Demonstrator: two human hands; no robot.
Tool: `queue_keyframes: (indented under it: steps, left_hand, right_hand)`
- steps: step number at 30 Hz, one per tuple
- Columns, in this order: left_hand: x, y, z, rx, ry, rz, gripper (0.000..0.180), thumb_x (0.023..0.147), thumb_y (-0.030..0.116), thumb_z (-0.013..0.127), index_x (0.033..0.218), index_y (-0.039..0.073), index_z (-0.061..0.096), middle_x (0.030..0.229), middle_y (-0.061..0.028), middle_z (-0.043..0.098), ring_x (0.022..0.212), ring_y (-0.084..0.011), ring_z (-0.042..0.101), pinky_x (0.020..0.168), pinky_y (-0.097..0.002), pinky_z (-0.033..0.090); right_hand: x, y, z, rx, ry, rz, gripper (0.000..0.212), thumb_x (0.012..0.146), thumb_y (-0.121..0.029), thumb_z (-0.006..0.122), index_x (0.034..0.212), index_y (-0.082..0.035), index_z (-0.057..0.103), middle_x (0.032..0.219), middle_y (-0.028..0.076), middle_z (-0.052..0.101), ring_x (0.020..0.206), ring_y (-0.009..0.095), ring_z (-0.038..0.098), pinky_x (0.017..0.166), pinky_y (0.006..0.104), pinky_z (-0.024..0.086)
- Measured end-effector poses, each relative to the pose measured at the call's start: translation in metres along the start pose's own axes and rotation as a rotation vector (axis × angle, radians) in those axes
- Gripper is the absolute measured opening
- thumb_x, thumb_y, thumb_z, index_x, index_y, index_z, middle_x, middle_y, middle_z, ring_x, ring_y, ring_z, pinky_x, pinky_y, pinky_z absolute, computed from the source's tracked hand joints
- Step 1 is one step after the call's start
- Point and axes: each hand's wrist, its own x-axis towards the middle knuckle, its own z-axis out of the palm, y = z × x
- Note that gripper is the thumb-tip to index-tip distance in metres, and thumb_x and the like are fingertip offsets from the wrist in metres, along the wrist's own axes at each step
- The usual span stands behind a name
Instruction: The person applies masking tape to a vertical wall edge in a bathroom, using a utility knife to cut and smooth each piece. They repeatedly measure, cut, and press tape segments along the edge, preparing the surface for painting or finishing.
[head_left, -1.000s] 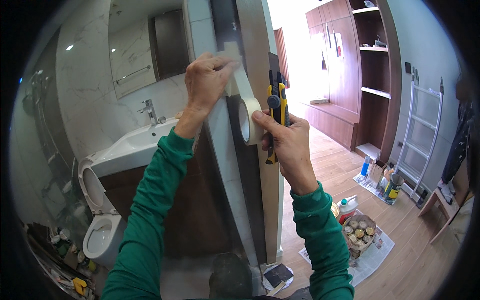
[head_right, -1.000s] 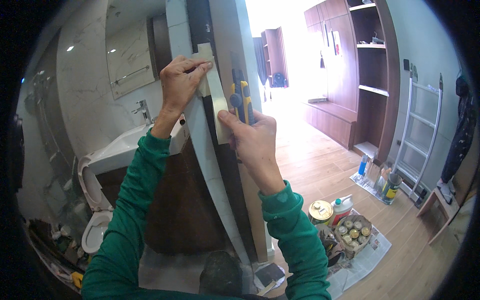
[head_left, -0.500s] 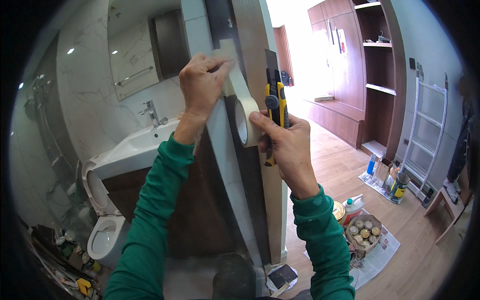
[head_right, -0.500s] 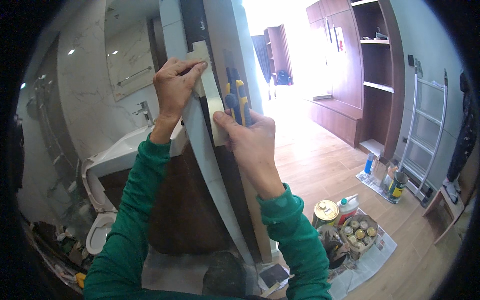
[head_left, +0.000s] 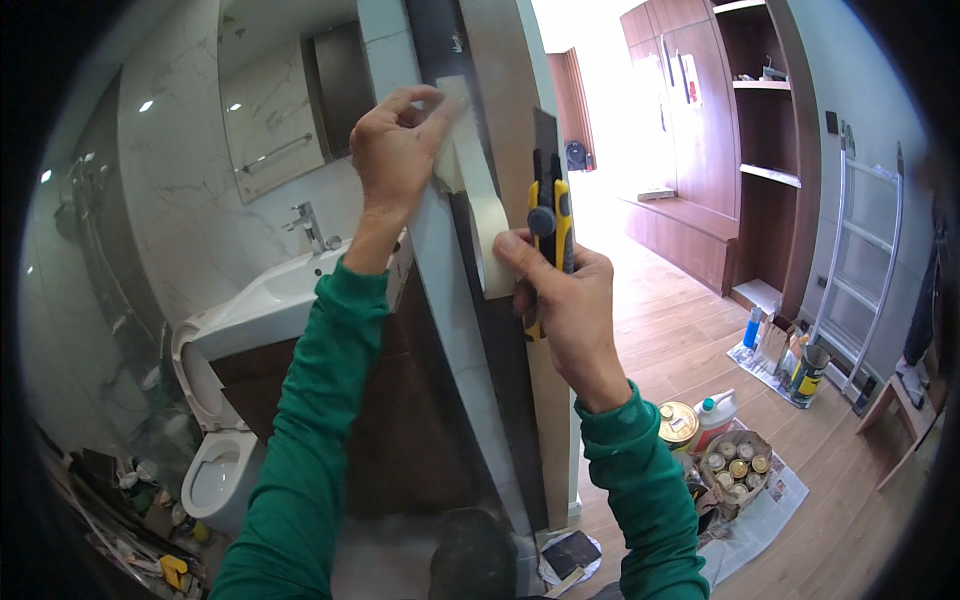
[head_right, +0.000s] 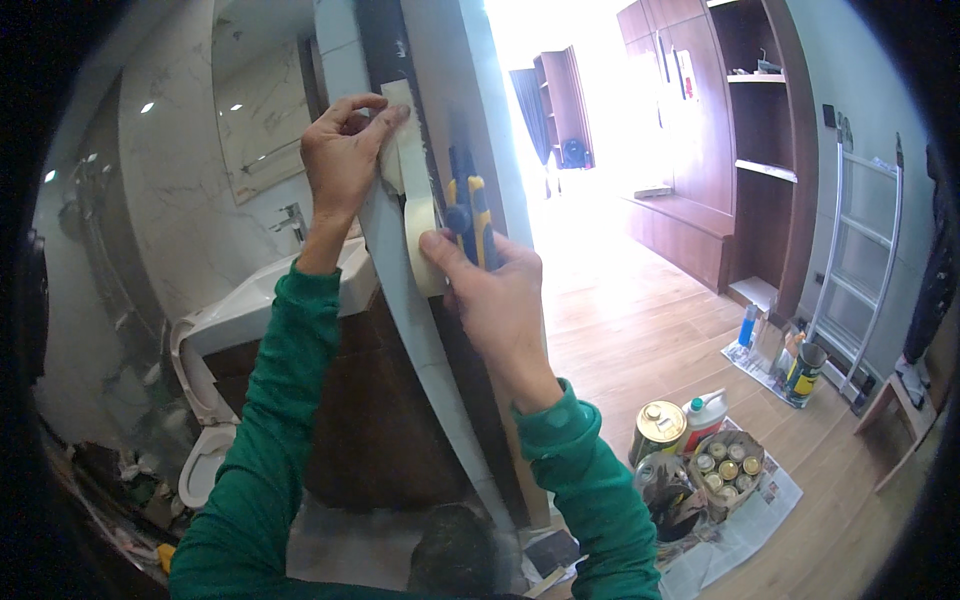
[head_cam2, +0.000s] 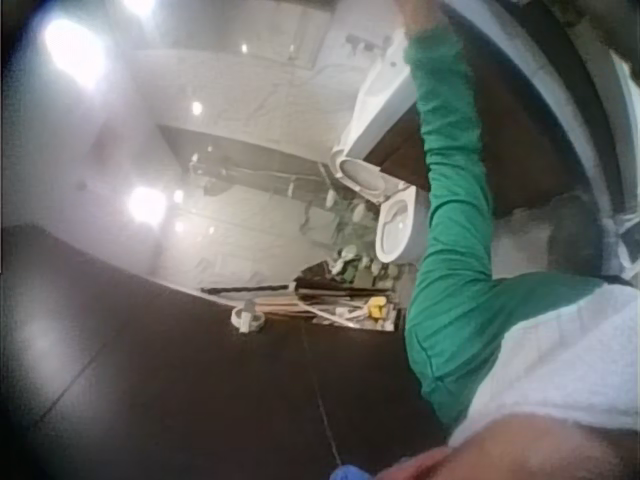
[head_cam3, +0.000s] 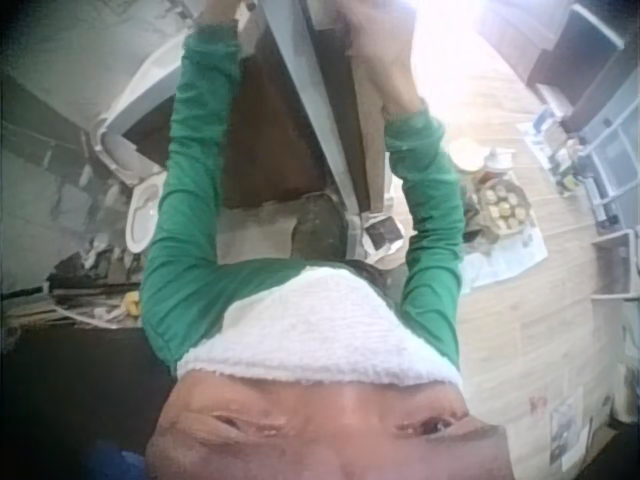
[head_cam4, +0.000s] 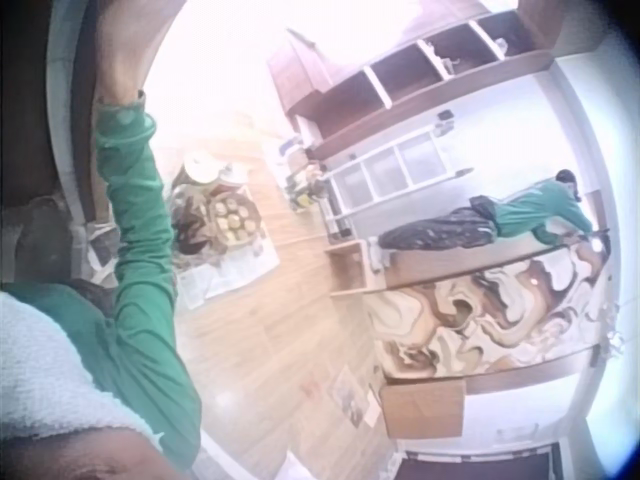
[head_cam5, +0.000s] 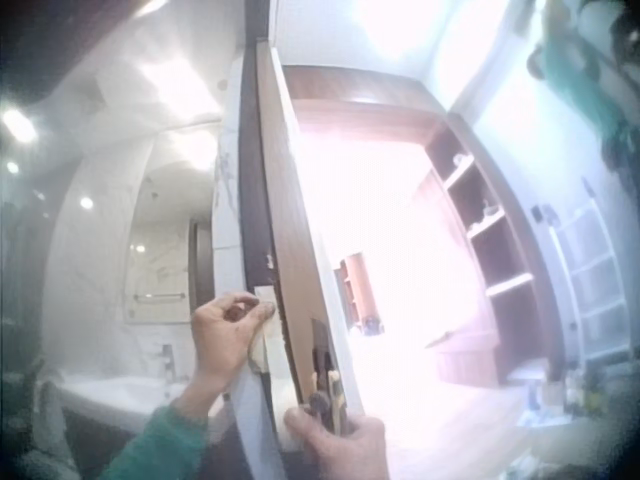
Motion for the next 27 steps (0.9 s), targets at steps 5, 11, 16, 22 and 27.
queue_keyframes:
  steps: [5, 11, 16, 22, 27]
  left_hand:
    - [0.005, -0.003, -0.022, -0.044, -0.299, 0.061, 0.057, 0.070, 0.026, 0.094, 0.117, 0.003, 0.071, 0.078, -0.0001, 0.063, 0.067, -0.0091, 0.060, 0.058, -0.0251, 0.052]
    - [0.013, 0.009, -0.028, 0.129, -0.437, 0.054, 0.078, 0.060, 0.030, 0.098, 0.124, 0.002, 0.063, 0.082, -0.0019, 0.059, 0.070, -0.0103, 0.059, 0.061, -0.0246, 0.052]
    - [0.014, 0.015, -0.027, 0.109, -0.451, 0.009, 0.080, 0.056, 0.029, 0.098, 0.123, 0.000, 0.062, 0.081, -0.0004, 0.052, 0.071, -0.0112, 0.054, 0.061, -0.0263, 0.050]
    - [0.013, 0.015, -0.025, 0.134, -0.418, 0.032, 0.080, 0.055, 0.027, 0.099, 0.122, 0.001, 0.063, 0.078, 0.0001, 0.052, 0.069, -0.0109, 0.055, 0.060, -0.0270, 0.050]
    - [0.026, 0.016, -0.026, 0.199, -0.436, 0.041, 0.058, 0.063, 0.021, 0.096, 0.111, 0.004, 0.068, 0.069, 0.0019, 0.055, 0.062, -0.0084, 0.054, 0.056, -0.0234, 0.047]
  right_hand:
    - [-0.013, 0.024, -0.002, 0.063, -0.044, -0.066, 0.035, 0.089, -0.035, 0.083, 0.096, -0.003, 0.072, 0.065, -0.003, 0.059, 0.053, 0.005, 0.054, 0.047, 0.0199, 0.037]
    - [-0.018, 0.037, -0.006, 0.230, -0.065, -0.026, 0.022, 0.093, -0.024, 0.080, 0.099, -0.005, 0.071, 0.068, -0.006, 0.053, 0.055, 0.003, 0.046, 0.049, 0.0192, 0.034]
    - [-0.019, 0.038, -0.008, 0.335, -0.075, -0.031, 0.024, 0.093, -0.024, 0.080, 0.101, -0.004, 0.070, 0.070, -0.005, 0.055, 0.056, 0.003, 0.048, 0.050, 0.0196, 0.036]
    - [-0.016, 0.040, -0.009, 0.351, -0.065, -0.001, 0.025, 0.092, -0.024, 0.080, 0.104, -0.004, 0.071, 0.071, -0.003, 0.059, 0.056, 0.004, 0.053, 0.047, 0.0200, 0.037]
    - [-0.015, 0.036, -0.005, 0.305, -0.075, 0.038, 0.027, 0.091, -0.024, 0.081, 0.105, -0.003, 0.071, 0.073, -0.002, 0.062, 0.056, 0.005, 0.056, 0.045, 0.0205, 0.037]
